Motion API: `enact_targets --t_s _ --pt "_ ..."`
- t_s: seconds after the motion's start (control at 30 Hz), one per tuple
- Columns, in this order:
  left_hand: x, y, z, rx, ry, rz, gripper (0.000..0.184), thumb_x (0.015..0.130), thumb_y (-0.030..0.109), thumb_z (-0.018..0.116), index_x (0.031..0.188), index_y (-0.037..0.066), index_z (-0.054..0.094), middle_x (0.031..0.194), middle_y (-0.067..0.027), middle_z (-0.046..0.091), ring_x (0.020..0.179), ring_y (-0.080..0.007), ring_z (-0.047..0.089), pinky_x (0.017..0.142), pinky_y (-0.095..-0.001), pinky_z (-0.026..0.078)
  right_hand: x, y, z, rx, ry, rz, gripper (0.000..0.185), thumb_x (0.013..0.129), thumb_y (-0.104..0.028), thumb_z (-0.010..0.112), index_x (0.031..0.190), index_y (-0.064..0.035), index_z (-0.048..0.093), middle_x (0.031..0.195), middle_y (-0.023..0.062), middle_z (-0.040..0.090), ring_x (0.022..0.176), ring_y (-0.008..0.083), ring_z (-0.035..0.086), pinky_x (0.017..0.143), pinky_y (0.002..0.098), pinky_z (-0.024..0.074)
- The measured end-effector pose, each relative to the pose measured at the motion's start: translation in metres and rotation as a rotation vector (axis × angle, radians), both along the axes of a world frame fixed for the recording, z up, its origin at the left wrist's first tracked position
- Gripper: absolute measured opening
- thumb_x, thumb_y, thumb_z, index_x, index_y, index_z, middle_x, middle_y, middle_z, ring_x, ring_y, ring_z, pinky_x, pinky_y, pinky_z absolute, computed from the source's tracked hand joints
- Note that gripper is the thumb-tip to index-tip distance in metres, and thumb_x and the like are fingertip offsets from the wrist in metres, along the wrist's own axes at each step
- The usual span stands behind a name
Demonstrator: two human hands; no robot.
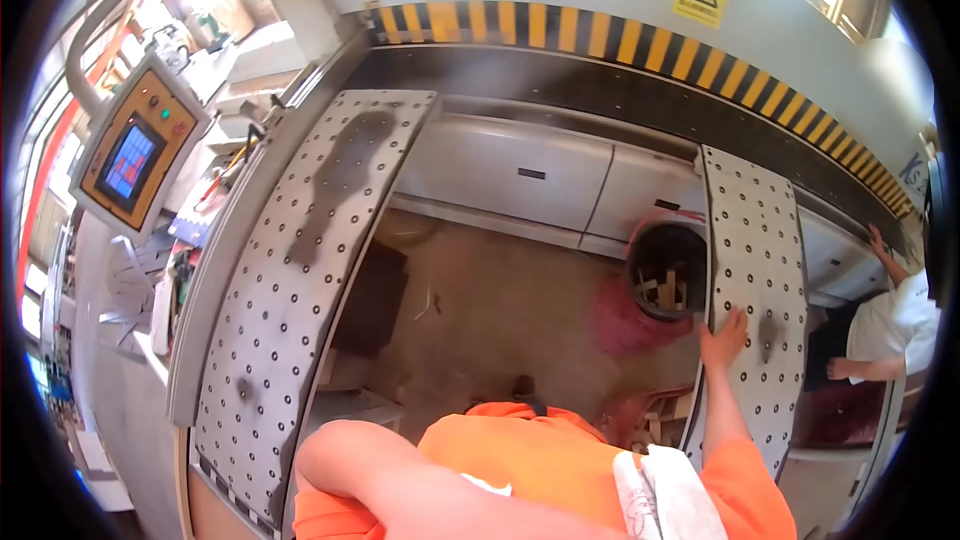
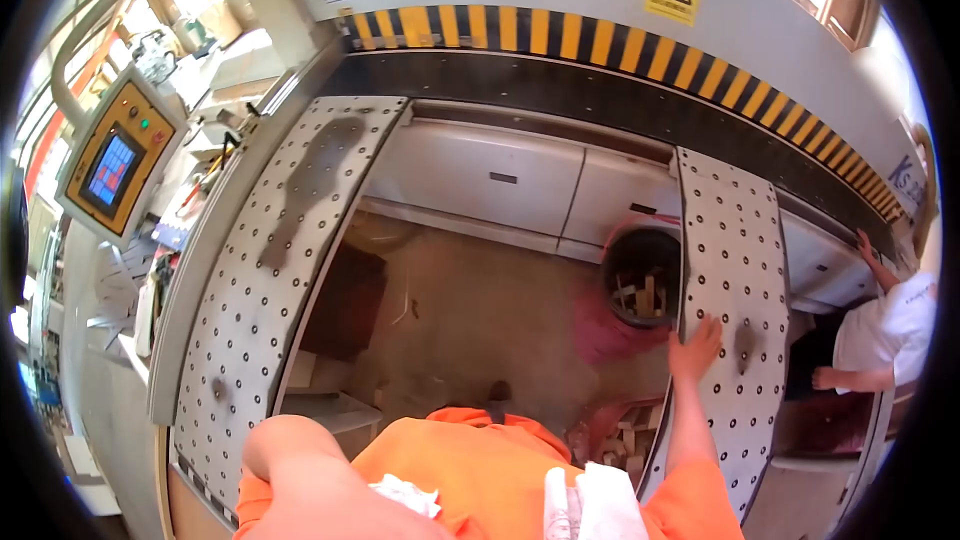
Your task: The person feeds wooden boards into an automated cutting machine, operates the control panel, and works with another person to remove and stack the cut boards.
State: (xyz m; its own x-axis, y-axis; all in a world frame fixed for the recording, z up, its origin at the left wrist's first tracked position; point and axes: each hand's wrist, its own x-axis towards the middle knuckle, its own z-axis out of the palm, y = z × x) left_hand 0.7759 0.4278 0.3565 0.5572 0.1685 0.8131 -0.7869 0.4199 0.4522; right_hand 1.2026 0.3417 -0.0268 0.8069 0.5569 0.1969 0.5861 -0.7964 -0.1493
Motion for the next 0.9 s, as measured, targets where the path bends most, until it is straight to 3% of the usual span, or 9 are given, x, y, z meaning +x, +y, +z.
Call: enact_targets --t_s 0.1,0.2,0.27,0.3,0.33,0.47,0.63,0.73,0.9 --pt "-0.022 0.001 -0.018 -0.1 0.39 0.14 0.079 0.092 0.047 0.064 0.139 -0.011 0.037 0.138 -0.0318 0.043 0.128 -0.0392 0.049 0.107 -0.0491 0.04 0.011 0.003 -0.007 0.027 -0.035 0.038 0.089 0.076 -0.033 0.077 0.148 -0.0029 0.036 0.153 0.0242 0.033 0.143 0.0373 0.03 0.117 0.0517 0.0232" --pt "-0.053 0.02 -0.012 -0.734 1.185 0.56 0.051 0.095 0.038 0.057 0.117 -0.007 0.061 0.111 -0.0204 0.068 0.109 -0.0262 0.064 0.1 -0.043 0.047 -0.002 0.009 0.008 0.02 0.01 0.025 0.088 0.076 -0.032 0.077 0.149 -0.0041 0.035 0.153 0.0226 0.034 0.143 0.0367 0.03 0.117 0.0519 0.0231" --pt "-0.078 0.112 -0.154 0.049 1.246 0.716 0.078 0.089 0.056 0.056 0.134 -0.007 0.052 0.142 -0.0208 0.051 0.133 -0.0302 0.047 0.109 -0.0427 0.037 0.003 0.003 0.005 0.036 0.009 0.026 0.088 0.076 -0.031 0.077 0.149 -0.005 0.034 0.153 0.0212 0.034 0.144 0.0358 0.029 0.117 0.052 0.0228" --pt "-0.1 0.109 -0.204 0.552 1.744 1.174 0.073 0.087 0.053 0.06 0.131 -0.004 0.055 0.134 -0.0222 0.057 0.126 -0.0323 0.054 0.103 -0.0403 0.044 0.001 0.003 0.006 0.04 0.01 0.026 0.087 0.077 -0.031 0.076 0.149 -0.0064 0.034 0.154 0.0194 0.033 0.145 0.0347 0.028 0.118 0.0521 0.022" --pt "-0.112 0.104 -0.208 0.884 2.191 0.8 0.063 0.088 0.043 0.064 0.131 -0.003 0.056 0.131 -0.0228 0.059 0.125 -0.0341 0.055 0.104 -0.0393 0.044 0.001 0.001 0.008 0.032 0.009 0.018 0.087 0.077 -0.03 0.076 0.15 -0.0067 0.034 0.154 0.0193 0.033 0.145 0.0348 0.028 0.118 0.052 0.0218" --pt "-0.19 0.029 -0.246 0.007 1.908 0.395 0.069 0.089 0.027 0.072 0.143 -0.004 0.043 0.132 -0.0128 0.062 0.122 -0.0236 0.059 0.102 -0.0337 0.045 -0.004 0.005 0.007 0.022 0.01 -0.008 0.085 0.079 -0.03 0.075 0.15 -0.007 0.034 0.156 0.0183 0.031 0.145 0.0349 0.027 0.118 0.0519 0.0214" --pt "-0.193 0.015 -0.17 0.156 1.375 0.728 0.065 0.086 0.024 0.076 0.139 -0.004 0.049 0.129 -0.011 0.064 0.111 -0.0208 0.061 0.093 -0.0351 0.047 -0.003 0.007 0.008 0.014 0.008 -0.013 0.084 0.079 -0.03 0.074 0.15 -0.0072 0.034 0.156 0.0179 0.031 0.145 0.0344 0.026 0.118 0.0515 0.0211" --pt "-0.176 0.024 -0.113 0.237 0.959 0.45 0.055 0.082 0.018 0.076 0.13 -0.003 0.058 0.117 -0.0151 0.063 0.107 -0.0253 0.06 0.087 -0.0344 0.048 -0.002 0.008 0.01 0.012 0.016 -0.013 0.084 0.079 -0.03 0.074 0.15 -0.0076 0.035 0.156 0.018 0.031 0.145 0.0342 0.027 0.118 0.0511 0.0213" --pt "-0.159 0.038 -0.079 0.608 0.909 0.486 0.036 0.077 0.005 0.073 0.112 -0.003 0.069 0.089 -0.013 0.059 0.078 -0.0276 0.058 0.067 -0.0342 0.046 -0.001 0.007 0.01 0.014 0.019 -0.009 0.084 0.079 -0.03 0.074 0.15 -0.0082 0.035 0.156 0.0183 0.031 0.145 0.034 0.027 0.118 0.051 0.0218"
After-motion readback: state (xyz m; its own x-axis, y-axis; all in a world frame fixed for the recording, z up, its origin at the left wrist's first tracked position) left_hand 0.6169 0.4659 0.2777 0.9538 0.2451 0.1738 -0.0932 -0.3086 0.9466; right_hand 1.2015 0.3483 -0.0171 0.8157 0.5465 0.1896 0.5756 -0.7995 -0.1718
